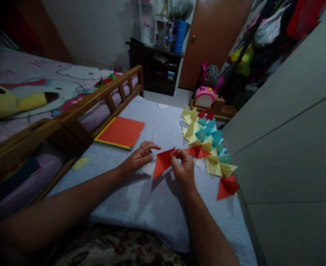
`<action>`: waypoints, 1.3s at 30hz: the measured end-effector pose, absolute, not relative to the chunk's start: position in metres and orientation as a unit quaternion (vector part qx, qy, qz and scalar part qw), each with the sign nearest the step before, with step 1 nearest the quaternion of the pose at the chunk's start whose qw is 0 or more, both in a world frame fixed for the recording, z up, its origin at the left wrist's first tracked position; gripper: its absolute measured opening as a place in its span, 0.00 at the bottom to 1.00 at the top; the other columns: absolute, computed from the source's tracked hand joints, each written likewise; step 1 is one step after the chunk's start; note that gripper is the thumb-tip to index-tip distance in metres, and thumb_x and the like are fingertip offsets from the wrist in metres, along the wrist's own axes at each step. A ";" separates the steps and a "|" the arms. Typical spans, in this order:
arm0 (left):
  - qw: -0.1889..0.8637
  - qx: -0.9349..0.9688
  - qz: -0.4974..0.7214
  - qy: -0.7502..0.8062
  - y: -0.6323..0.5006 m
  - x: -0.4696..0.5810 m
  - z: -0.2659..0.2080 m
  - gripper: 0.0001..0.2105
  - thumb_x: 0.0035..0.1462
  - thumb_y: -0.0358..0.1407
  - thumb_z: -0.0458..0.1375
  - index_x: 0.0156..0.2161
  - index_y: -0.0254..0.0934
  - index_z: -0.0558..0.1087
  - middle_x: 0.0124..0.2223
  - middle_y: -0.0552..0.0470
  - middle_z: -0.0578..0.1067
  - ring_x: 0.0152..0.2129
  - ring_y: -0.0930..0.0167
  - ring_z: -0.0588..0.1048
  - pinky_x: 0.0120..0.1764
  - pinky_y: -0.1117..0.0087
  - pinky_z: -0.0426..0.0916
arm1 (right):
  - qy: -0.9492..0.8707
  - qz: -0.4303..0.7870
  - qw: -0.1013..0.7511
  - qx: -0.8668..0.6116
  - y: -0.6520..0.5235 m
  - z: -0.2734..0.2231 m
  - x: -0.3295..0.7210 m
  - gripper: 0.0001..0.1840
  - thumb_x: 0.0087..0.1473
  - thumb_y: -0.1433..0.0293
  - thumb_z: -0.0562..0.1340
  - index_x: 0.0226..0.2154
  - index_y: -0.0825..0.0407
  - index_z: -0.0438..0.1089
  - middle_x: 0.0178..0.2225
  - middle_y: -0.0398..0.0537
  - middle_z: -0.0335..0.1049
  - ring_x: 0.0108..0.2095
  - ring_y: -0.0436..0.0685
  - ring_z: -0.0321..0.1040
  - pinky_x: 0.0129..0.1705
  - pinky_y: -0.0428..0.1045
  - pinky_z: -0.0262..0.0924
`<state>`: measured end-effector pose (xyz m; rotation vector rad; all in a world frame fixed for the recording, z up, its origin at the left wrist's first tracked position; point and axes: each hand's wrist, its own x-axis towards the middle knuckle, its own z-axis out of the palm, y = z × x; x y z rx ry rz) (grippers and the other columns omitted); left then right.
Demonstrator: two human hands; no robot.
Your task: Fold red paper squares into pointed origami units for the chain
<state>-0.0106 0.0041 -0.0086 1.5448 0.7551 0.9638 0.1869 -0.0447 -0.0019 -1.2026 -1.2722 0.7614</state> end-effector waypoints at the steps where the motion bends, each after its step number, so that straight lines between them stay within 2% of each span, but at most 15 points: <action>1: 0.551 0.659 0.395 0.325 0.002 -0.010 -0.008 0.20 0.54 0.49 0.64 0.48 0.41 0.77 0.44 0.49 0.71 0.35 0.70 0.69 0.37 0.70 0.64 | -0.555 0.306 0.568 -0.525 -0.045 -0.003 0.186 0.06 0.54 0.67 0.62 0.27 0.49 0.65 0.26 0.39 0.64 0.29 0.51 0.60 0.34 0.48 0.56; 3: 0.587 0.644 0.364 0.328 -0.001 -0.007 -0.007 0.20 0.56 0.48 0.62 0.49 0.39 0.75 0.32 0.55 0.68 0.25 0.74 0.65 0.29 0.72 0.60 | -0.577 0.276 0.551 -0.536 -0.045 -0.004 0.184 0.04 0.54 0.69 0.61 0.28 0.49 0.66 0.26 0.39 0.65 0.29 0.52 0.61 0.35 0.48 0.57; 5: 0.628 0.620 0.340 0.326 -0.003 -0.004 -0.006 0.19 0.57 0.47 0.61 0.49 0.38 0.73 0.27 0.58 0.67 0.21 0.75 0.63 0.26 0.73 0.58 | -0.596 0.265 0.538 -0.534 -0.046 -0.005 0.181 0.02 0.54 0.70 0.61 0.30 0.49 0.68 0.27 0.39 0.67 0.30 0.52 0.63 0.36 0.49 0.58; 10: 0.676 0.547 0.349 0.350 -0.002 0.000 -0.006 0.14 0.51 0.45 0.65 0.33 0.34 0.73 0.23 0.58 0.68 0.17 0.78 0.62 0.23 0.75 0.56 | -0.595 0.296 0.523 -0.534 -0.045 -0.009 0.179 0.04 0.56 0.67 0.61 0.35 0.49 0.71 0.31 0.42 0.71 0.33 0.54 0.67 0.40 0.51 0.61; 12: 0.685 0.520 0.364 0.357 0.000 0.000 -0.006 0.15 0.49 0.45 0.66 0.30 0.34 0.72 0.22 0.58 0.69 0.17 0.78 0.62 0.22 0.75 0.55 | -0.589 0.296 0.527 -0.537 -0.045 -0.009 0.180 0.08 0.56 0.66 0.62 0.39 0.49 0.71 0.35 0.44 0.72 0.37 0.55 0.68 0.43 0.52 0.62; 15: 0.692 0.490 0.386 0.364 0.004 0.000 -0.008 0.16 0.47 0.44 0.68 0.31 0.33 0.73 0.22 0.57 0.70 0.16 0.78 0.64 0.21 0.76 0.56 | -0.610 0.258 0.519 -0.540 -0.044 -0.009 0.182 0.09 0.55 0.66 0.63 0.40 0.48 0.71 0.38 0.46 0.72 0.41 0.57 0.67 0.46 0.54 0.60; 20: 0.694 0.446 0.420 0.378 0.008 0.001 -0.013 0.18 0.43 0.43 0.70 0.33 0.34 0.71 0.25 0.56 0.74 0.17 0.78 0.68 0.23 0.77 0.60 | -0.643 0.196 0.510 -0.536 -0.045 -0.007 0.183 0.07 0.57 0.67 0.61 0.39 0.47 0.71 0.40 0.47 0.69 0.44 0.59 0.65 0.46 0.55 0.60; 24: 0.684 0.449 0.434 0.376 0.008 0.003 -0.013 0.17 0.43 0.43 0.70 0.32 0.35 0.72 0.25 0.56 0.74 0.19 0.77 0.68 0.24 0.77 0.62 | -0.623 0.177 0.520 -0.558 -0.046 -0.011 0.183 0.04 0.56 0.69 0.60 0.35 0.48 0.70 0.36 0.46 0.68 0.40 0.57 0.65 0.42 0.52 0.60; 28: 0.620 0.491 0.454 0.409 0.009 0.003 -0.014 0.12 0.46 0.42 0.68 0.32 0.36 0.76 0.28 0.55 0.74 0.22 0.76 0.68 0.26 0.75 0.62 | -0.601 0.178 0.529 -0.572 -0.045 -0.016 0.183 0.05 0.56 0.70 0.58 0.34 0.49 0.70 0.33 0.45 0.68 0.35 0.56 0.65 0.39 0.51 0.60; 31: 0.565 0.514 0.459 0.453 0.018 0.006 -0.015 0.11 0.44 0.41 0.68 0.31 0.36 0.78 0.28 0.54 0.74 0.25 0.72 0.70 0.31 0.72 0.65 | -0.592 0.181 0.533 -0.576 -0.045 -0.018 0.182 0.06 0.55 0.71 0.58 0.34 0.49 0.70 0.33 0.45 0.68 0.34 0.55 0.64 0.38 0.50 0.60; 34: 0.561 0.540 0.448 0.440 0.034 0.014 -0.012 0.11 0.44 0.41 0.66 0.30 0.35 0.77 0.30 0.52 0.76 0.28 0.69 0.73 0.36 0.69 0.66 | -0.594 0.183 0.534 -0.573 -0.045 -0.018 0.180 0.06 0.54 0.72 0.57 0.34 0.49 0.70 0.33 0.45 0.68 0.34 0.55 0.64 0.38 0.50 0.60; 39: 0.534 0.563 0.454 0.438 0.070 0.039 -0.007 0.08 0.44 0.38 0.64 0.29 0.35 0.76 0.30 0.52 0.77 0.29 0.69 0.73 0.38 0.69 0.66 | -0.591 0.194 0.536 -0.571 -0.045 -0.021 0.178 0.07 0.53 0.73 0.57 0.32 0.50 0.70 0.31 0.45 0.67 0.32 0.55 0.65 0.35 0.49 0.60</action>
